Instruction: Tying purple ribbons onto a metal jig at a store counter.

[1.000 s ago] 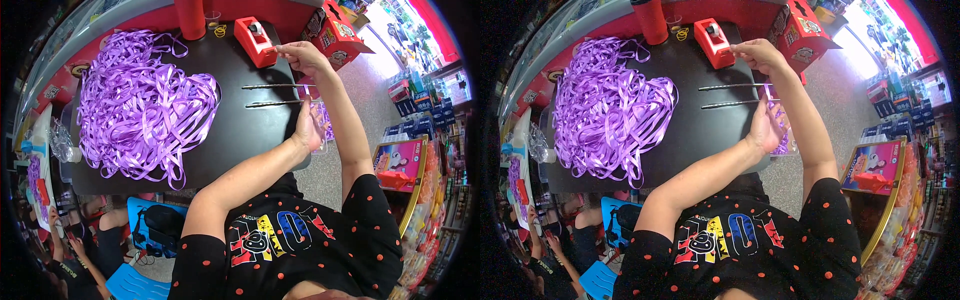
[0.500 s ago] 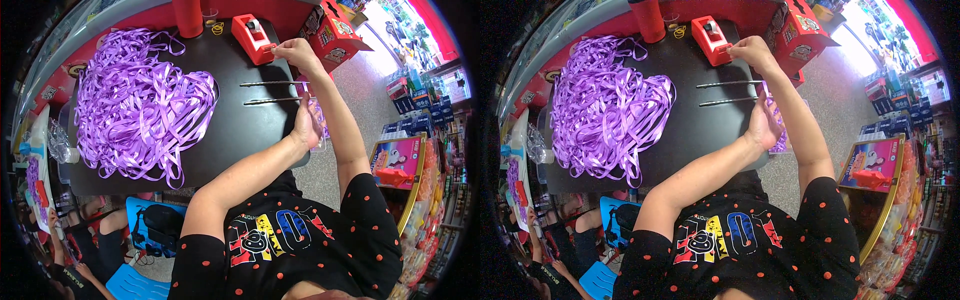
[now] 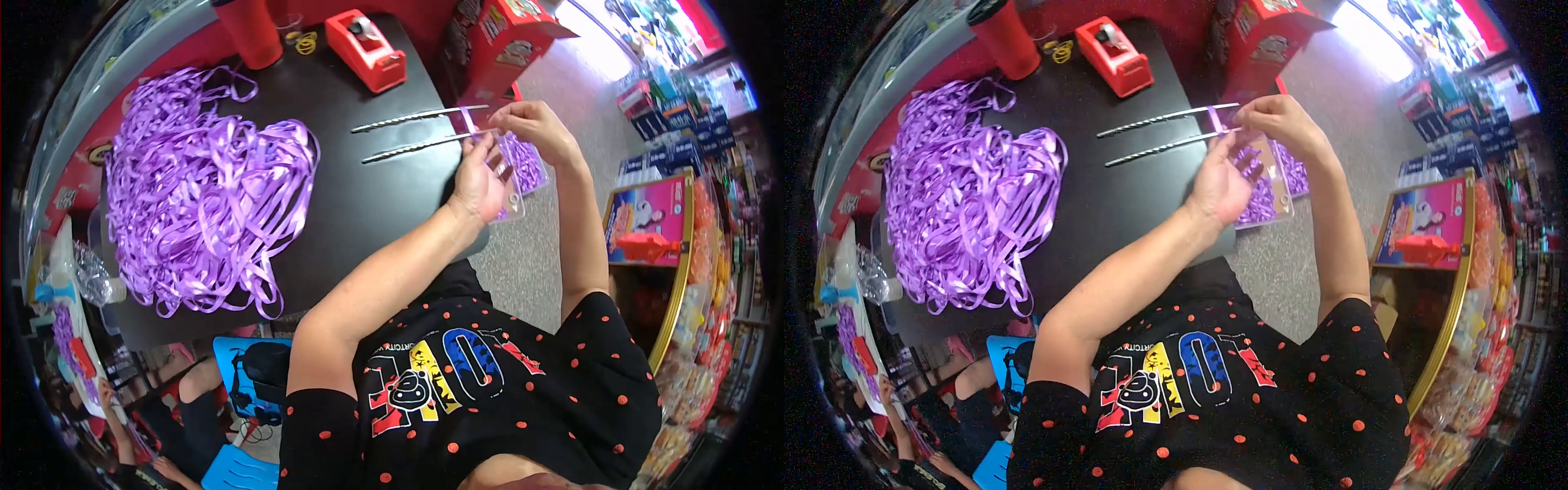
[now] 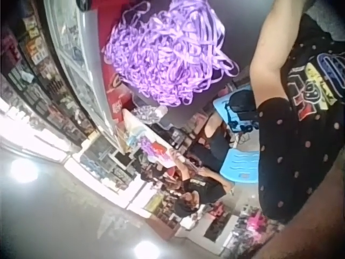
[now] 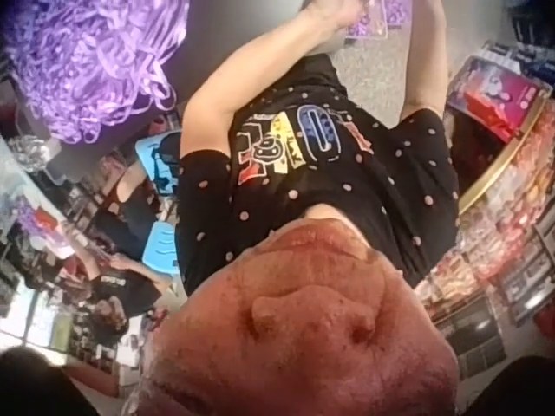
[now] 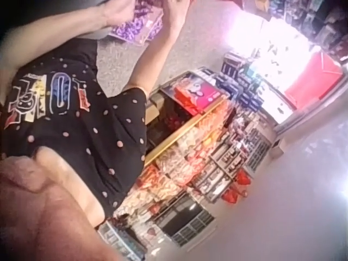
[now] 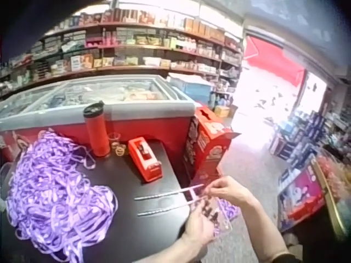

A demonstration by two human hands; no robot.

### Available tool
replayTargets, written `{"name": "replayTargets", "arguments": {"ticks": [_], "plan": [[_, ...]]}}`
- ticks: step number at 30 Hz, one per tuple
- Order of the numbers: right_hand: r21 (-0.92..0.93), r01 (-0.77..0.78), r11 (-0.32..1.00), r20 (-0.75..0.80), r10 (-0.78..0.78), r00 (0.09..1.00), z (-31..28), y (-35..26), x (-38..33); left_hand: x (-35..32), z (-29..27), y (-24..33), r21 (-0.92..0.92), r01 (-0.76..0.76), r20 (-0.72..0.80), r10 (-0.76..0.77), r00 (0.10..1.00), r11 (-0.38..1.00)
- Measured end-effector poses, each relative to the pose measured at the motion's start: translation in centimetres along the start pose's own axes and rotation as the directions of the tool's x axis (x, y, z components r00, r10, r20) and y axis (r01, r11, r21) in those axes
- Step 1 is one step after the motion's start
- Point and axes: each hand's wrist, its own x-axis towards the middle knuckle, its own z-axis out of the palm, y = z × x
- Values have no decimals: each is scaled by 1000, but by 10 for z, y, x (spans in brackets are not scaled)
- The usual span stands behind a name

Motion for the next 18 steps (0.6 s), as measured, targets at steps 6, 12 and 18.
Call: {"name": "replayTargets", "arguments": {"ticks": [6, 12, 18], "plan": [[-126, 21, 992, -23, -24, 999, 1, 18, -34, 7, -13, -4, 94, -31, 33, 28, 999, 995], [-20, 29, 999, -13, -29, 999, 9, 31, -42, 4, -9, -5, 126, -8, 9, 7, 1000, 992], [-10, 25, 1000, -60, -26, 998, 10, 36, -50, 1, -5, -5, 172, -13, -27, 18, 999, 985]]}}
